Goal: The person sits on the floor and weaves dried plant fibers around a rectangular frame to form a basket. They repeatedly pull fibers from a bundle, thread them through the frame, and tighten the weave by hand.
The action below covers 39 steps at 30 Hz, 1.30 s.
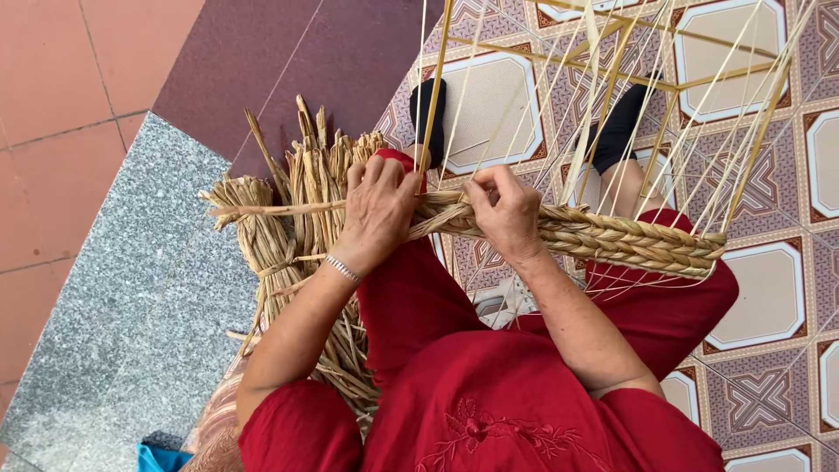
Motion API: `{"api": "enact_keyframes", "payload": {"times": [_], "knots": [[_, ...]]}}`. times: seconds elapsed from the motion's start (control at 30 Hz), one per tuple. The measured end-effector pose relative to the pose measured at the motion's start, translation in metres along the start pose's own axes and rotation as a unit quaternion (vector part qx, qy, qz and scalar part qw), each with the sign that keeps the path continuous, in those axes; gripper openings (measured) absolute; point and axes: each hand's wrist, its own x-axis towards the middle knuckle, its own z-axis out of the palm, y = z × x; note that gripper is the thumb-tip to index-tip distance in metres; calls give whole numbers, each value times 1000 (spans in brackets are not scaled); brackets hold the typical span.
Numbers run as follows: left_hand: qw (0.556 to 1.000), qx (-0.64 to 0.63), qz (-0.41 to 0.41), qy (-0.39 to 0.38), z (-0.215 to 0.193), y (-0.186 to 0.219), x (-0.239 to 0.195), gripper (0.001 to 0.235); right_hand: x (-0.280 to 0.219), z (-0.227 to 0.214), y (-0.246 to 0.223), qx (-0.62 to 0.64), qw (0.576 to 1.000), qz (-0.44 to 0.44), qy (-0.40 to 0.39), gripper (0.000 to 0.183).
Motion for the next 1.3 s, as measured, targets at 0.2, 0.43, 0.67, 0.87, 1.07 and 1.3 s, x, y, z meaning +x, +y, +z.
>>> {"api": "enact_keyframes", "payload": {"times": [0.2,0.43,0.67,0.87,1.07,1.3], "knots": [[993,47,52,-93,-35,11,-29,19,6,12,-13,-124,988,-68,-57,15],[953,211,24,216,-20,5,-7,11,21,-30,-55,15,981,-129,-146,30],[997,-72,-5,17,23,2,12,7,24,-26,-43,46,976,55,-205,11],[957,-274,-93,-31,43,-4,49,13,23,-28,-32,96,967,102,-215,12],[864,-457,-188,-98,17,-10,7,21,25,-4,-33,64,980,116,-148,16],[967,-240,75,51,5,-32,16,31,29,-2,-34,4,983,-65,-171,11]]}}
